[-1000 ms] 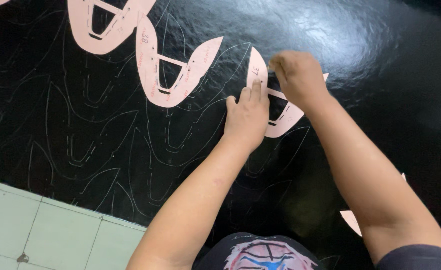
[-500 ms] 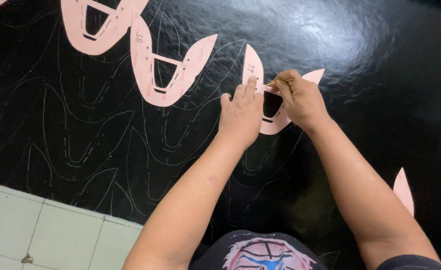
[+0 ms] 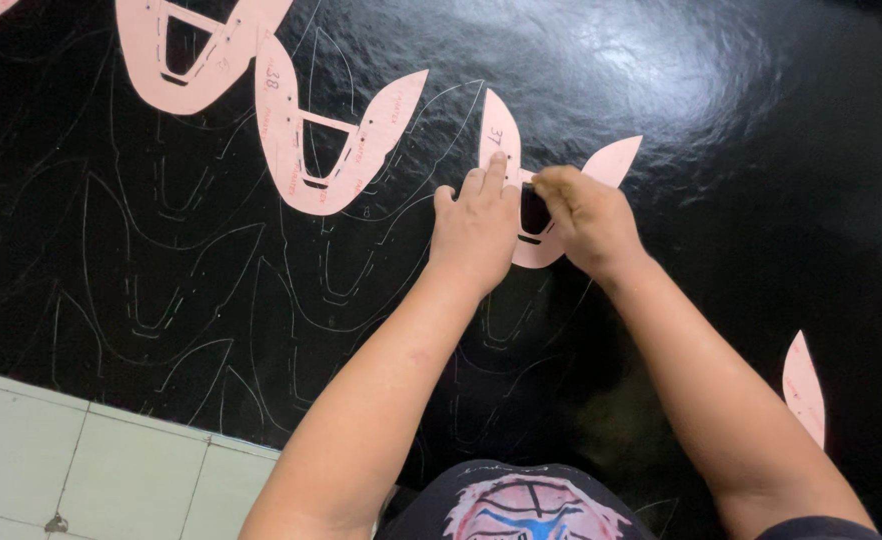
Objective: The person places pink paper pattern pieces one at a time onto a large sheet of black material on the work table, holds each pattern flat with one hand, and traces around its edges with a marking pen held in the other hand. Traced patterns are moved aside and set on a pile at the side of the table as the person works along the sheet.
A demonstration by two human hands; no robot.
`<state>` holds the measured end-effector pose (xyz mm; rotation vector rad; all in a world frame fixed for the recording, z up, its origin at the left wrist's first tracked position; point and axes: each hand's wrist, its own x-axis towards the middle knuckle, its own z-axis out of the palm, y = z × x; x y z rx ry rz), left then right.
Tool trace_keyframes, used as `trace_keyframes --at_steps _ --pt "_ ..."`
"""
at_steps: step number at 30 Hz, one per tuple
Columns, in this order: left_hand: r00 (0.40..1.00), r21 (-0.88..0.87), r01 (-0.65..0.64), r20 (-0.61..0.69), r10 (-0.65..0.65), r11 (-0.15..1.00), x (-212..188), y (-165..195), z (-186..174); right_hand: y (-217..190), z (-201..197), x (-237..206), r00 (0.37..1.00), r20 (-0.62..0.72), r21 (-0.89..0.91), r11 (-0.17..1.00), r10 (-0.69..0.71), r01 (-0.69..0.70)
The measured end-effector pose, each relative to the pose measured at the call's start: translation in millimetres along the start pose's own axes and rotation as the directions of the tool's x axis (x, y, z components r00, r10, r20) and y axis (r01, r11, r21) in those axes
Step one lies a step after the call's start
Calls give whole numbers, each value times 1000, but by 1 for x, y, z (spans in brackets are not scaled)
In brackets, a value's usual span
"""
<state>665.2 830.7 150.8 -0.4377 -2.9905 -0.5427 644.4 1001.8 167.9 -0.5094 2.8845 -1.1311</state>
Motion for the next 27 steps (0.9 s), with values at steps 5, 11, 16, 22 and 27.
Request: trace_keyframes --at_steps 5,11,16,22,27 --pt "1000 -4 -2 22 2 1000 0 -3 -2 -8 -10 -18 988 135 -119 988 -78 94" --pt "999 15 13 47 -13 1000 2 2 0 -8 -25 -16 973 226 -365 930 46 41" --pt "998 47 3 57 -6 999 4 5 -2 -1 -33 2 989 105 -439 897 107 -51" --pt "997 63 1 72 -6 998 5 9 -6 9 -32 -2 987 57 -177 974 150 -138" --pt "993 113 -1 117 -13 994 8 15 -8 22 -34 -4 979 4 46 978 205 -205"
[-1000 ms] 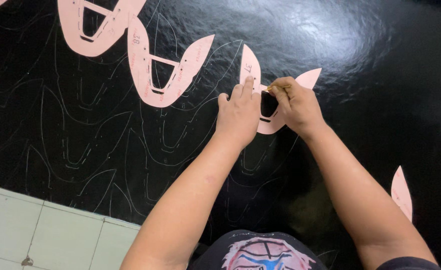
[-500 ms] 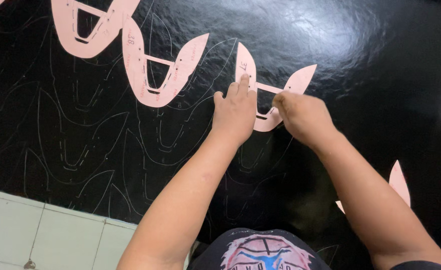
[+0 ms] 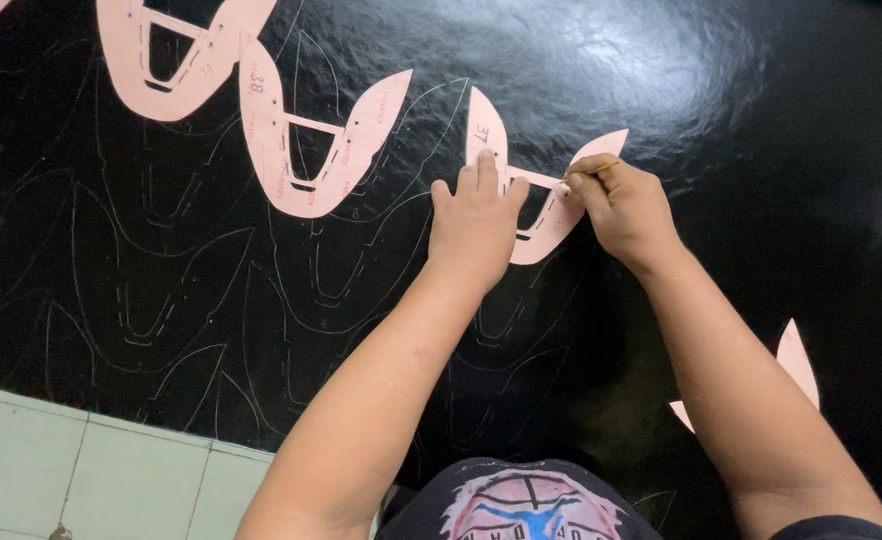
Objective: The person places pink paper pattern pieces one at a time onto a large sheet of black material on the work table, holds each pattern flat with one hand, and traces around its edges with a marking pen held in the other hand. Traced patterns are moved aside and set on a pile at the side of the table as the person works along the sheet.
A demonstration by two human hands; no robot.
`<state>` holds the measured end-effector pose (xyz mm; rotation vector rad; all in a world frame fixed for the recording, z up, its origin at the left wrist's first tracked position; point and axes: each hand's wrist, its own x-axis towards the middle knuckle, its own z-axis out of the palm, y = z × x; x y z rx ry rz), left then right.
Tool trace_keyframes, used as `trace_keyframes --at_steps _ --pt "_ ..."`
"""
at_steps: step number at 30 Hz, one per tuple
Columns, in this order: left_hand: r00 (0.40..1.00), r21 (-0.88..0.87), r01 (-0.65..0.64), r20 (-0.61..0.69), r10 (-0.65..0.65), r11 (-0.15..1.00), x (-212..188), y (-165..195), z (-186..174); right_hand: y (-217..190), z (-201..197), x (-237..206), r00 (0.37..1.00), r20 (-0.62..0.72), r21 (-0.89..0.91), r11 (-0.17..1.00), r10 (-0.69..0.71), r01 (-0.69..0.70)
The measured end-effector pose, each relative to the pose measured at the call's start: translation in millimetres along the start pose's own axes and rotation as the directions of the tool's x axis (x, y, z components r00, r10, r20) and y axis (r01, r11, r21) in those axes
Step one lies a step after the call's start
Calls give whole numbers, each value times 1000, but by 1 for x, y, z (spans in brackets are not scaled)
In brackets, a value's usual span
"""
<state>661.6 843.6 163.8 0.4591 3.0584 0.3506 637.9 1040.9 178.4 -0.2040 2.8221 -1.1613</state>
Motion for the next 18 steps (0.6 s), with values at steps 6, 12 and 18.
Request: trace_keyframes --at_steps 6,12,18 --pt "990 59 -17 143 8 998 5 8 -6 4 1 3 999 -37 13 1000 20 -19" --pt "991 69 -20 133 11 997 7 11 -6 1 0 3 1000 -19 -66 998 -17 16" --pt "989 94 -27 149 13 995 9 12 -7 6 -6 9 993 -23 -366 925 -116 99"
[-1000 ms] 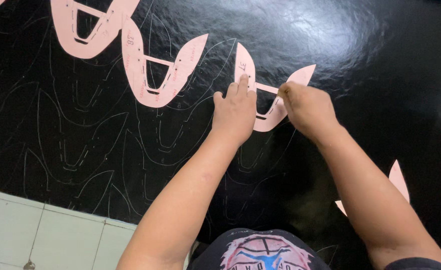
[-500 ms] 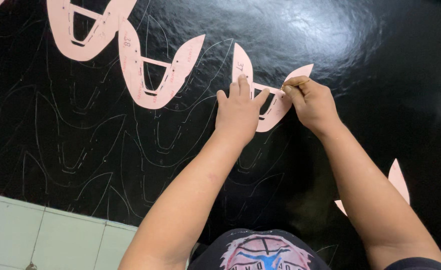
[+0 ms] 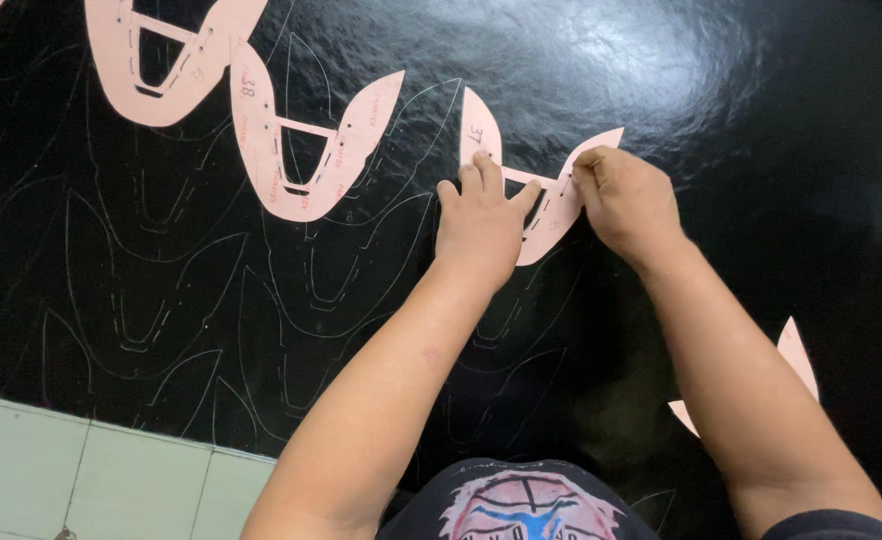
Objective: The person places pink paper pattern pieces one at a time onto a large sheet of black material on the work table, holds each pattern flat with one hand, and traces around its edges with a marking pen held in the other hand. Traced patterns are moved aside and set on a pile at the side of the table as the person works along the sheet.
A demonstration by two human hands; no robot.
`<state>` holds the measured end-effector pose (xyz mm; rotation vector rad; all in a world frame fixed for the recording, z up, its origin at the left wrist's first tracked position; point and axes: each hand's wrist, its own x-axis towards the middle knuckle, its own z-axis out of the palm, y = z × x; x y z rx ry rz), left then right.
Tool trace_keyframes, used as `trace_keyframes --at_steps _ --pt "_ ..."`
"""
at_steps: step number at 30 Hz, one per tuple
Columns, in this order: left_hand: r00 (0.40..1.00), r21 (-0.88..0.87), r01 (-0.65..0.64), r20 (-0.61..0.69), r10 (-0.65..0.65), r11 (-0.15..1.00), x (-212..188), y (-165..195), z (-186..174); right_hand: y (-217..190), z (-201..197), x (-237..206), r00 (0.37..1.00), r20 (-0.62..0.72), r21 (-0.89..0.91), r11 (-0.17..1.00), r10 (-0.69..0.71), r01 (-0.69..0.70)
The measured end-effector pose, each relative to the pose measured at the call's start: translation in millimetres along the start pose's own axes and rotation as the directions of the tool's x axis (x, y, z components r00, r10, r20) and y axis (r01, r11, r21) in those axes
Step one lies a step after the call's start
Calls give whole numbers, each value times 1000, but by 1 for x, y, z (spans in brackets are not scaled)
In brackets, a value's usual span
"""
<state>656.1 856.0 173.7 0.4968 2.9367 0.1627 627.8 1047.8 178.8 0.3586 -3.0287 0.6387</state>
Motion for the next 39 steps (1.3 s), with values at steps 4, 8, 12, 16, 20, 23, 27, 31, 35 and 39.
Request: trace_keyframes --at_steps 4,8,12,16,20,23,27,31,35,39 --pt "1000 19 -11 -5 11 1000 0 0 -2 7 -2 4 997 10 181 981 76 -77" --pt "1000 12 -5 7 5 1000 2 0 -2 6 3 4 995 55 279 956 78 -91" --pt "999 1 -6 -35 6 1000 1 0 1 3 5 3 997 73 251 967 31 -49" --pt "999 12 -7 -34 7 1000 1 2 3 5 2 3 998 36 73 996 -50 47" --pt "999 31 -13 -40 15 999 1 1 2 12 6 11 1000 -14 73 997 -26 27" --pt "999 36 -20 -32 21 999 1 1 0 25 3 22 998 -62 82 997 19 -14" --pt "997 69 -32 66 27 997 4 5 -6 44 -6 35 994 -100 38 998 52 -48" --pt "994 88 -38 103 29 995 7 9 -12 57 -15 35 992 -86 102 991 94 -85" --pt "986 116 -53 161 34 992 10 12 -15 62 -14 34 990 -86 130 986 114 -102" --pt "994 92 -42 104 32 995 10 12 -13 66 -12 34 989 -97 147 984 114 -99"
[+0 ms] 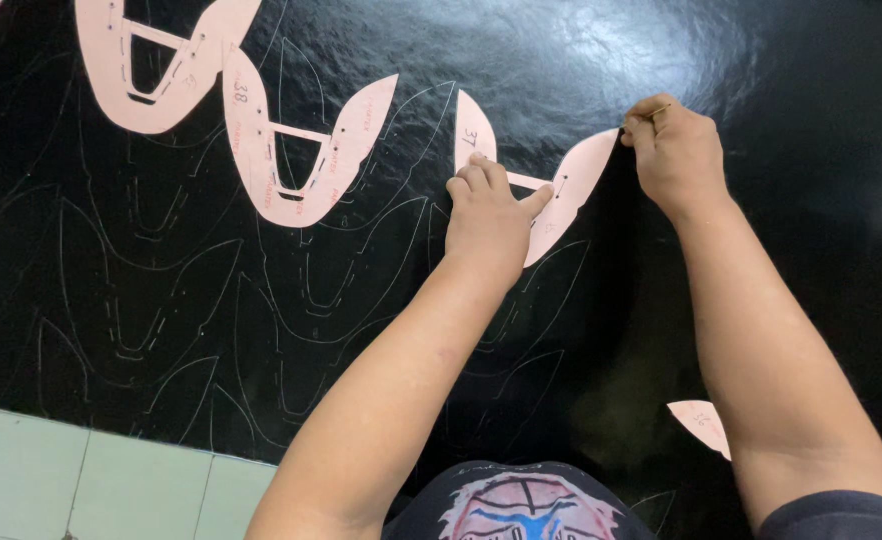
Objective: The person places pink paper pattern pieces one at a time onto a large sheet of black material on the work table, holds each pattern flat with one hand, and traces around its edges with a marking pen held in the other hand. Traced patterns are moved aside and set on a pile at the side of the table as the person works along the sheet.
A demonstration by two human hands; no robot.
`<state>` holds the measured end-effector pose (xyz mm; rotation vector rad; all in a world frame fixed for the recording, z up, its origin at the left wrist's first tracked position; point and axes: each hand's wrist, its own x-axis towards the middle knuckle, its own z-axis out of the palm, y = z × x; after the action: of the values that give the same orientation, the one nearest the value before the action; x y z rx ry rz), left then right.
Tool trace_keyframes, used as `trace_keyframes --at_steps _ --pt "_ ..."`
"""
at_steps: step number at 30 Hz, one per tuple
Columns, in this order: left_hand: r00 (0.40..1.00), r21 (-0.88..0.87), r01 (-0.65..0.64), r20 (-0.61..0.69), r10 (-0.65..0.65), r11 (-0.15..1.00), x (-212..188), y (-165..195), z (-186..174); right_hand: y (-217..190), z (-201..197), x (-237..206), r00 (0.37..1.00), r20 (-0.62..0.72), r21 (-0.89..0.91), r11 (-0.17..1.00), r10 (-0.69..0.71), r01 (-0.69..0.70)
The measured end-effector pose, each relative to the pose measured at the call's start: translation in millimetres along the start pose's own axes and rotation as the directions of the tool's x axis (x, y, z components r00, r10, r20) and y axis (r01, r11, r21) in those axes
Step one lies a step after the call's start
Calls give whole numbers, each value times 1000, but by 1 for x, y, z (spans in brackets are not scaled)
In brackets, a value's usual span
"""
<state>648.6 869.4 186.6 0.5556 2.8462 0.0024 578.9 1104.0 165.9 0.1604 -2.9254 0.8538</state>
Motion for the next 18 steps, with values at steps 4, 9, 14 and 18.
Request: trace_keyframes --at_steps 4,9,14,18 --pt "1000 0 1 1 -1 1000 1 0 3 0 0 -1 1000 -9 -53 999 -7 7" --pt "1000 -15 2 -26 -2 1000 2 -1 7 -11 0 -19 989 -56 -80 988 -133 129" --pt "991 -28 -7 -137 3 1000 0 -4 13 -33 4 -63 984 -20 -56 983 -174 173" --pt "985 -42 -25 -172 18 999 -4 -9 16 -48 6 -87 970 -9 -10 970 -243 243"
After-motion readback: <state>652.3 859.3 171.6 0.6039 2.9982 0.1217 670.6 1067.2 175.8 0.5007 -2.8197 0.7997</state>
